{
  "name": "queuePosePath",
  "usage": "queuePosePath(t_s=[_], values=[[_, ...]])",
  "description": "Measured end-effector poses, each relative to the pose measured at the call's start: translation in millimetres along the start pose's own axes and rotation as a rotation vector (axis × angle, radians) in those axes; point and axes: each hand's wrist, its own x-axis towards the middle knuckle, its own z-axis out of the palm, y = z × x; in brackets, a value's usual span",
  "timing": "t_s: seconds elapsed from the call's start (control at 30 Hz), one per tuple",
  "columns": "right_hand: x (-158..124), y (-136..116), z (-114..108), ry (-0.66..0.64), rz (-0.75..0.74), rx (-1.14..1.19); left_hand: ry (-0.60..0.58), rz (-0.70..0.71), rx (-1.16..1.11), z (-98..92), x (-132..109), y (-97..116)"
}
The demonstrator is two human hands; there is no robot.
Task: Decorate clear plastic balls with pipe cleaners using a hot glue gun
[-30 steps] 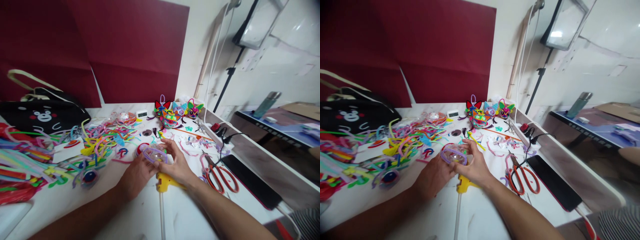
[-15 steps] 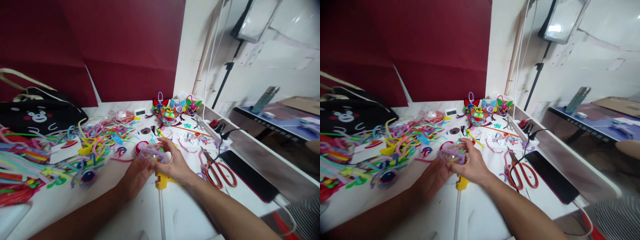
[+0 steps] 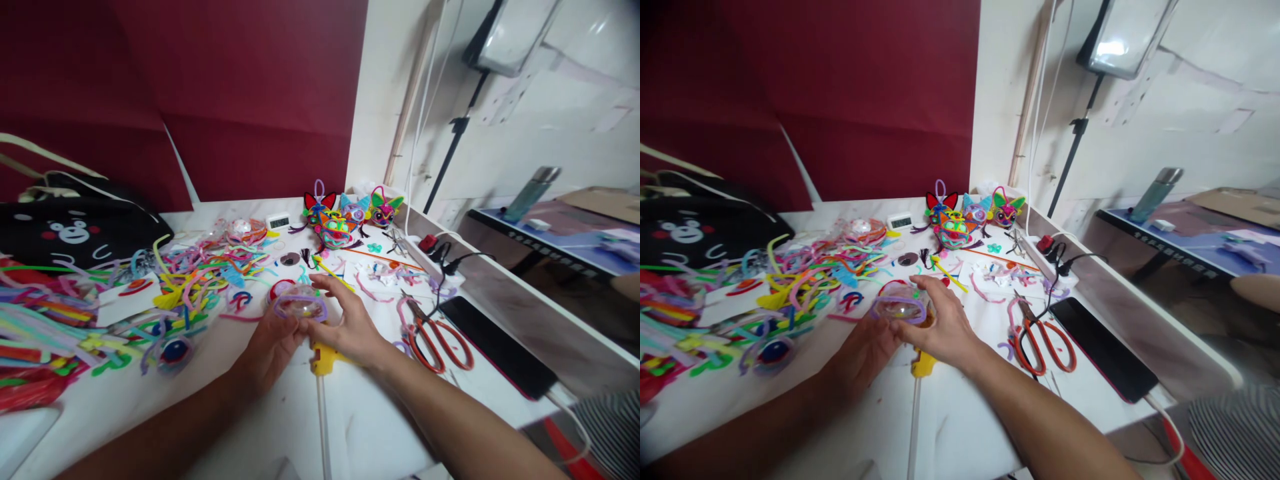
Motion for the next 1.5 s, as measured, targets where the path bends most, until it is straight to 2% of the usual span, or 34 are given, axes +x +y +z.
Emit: queuePosePath(t_s=[0.17, 0.3, 1.23, 1.5], values=[[0.2, -2.0, -2.0, 0.047, -0.276, -0.092, 0.026, 0.011, -0.011, 2.7, 0.7, 2.3], [-0.6, -2.4, -1.8, 0.068, -0.367, -0.151, 0.018, 0.026, -0.006, 0.0, 1.6, 0.8], [-1.7, 0.2, 0.1, 0.065, -0.402, -0.181, 0.069, 0.036, -0.003, -0.1, 1.8, -0.2], [-3.2, 2.3, 2.5, 0.068, -0.355, -0.171, 0.073, 0.043, 0.003, 2.4, 1.2, 0.6]])
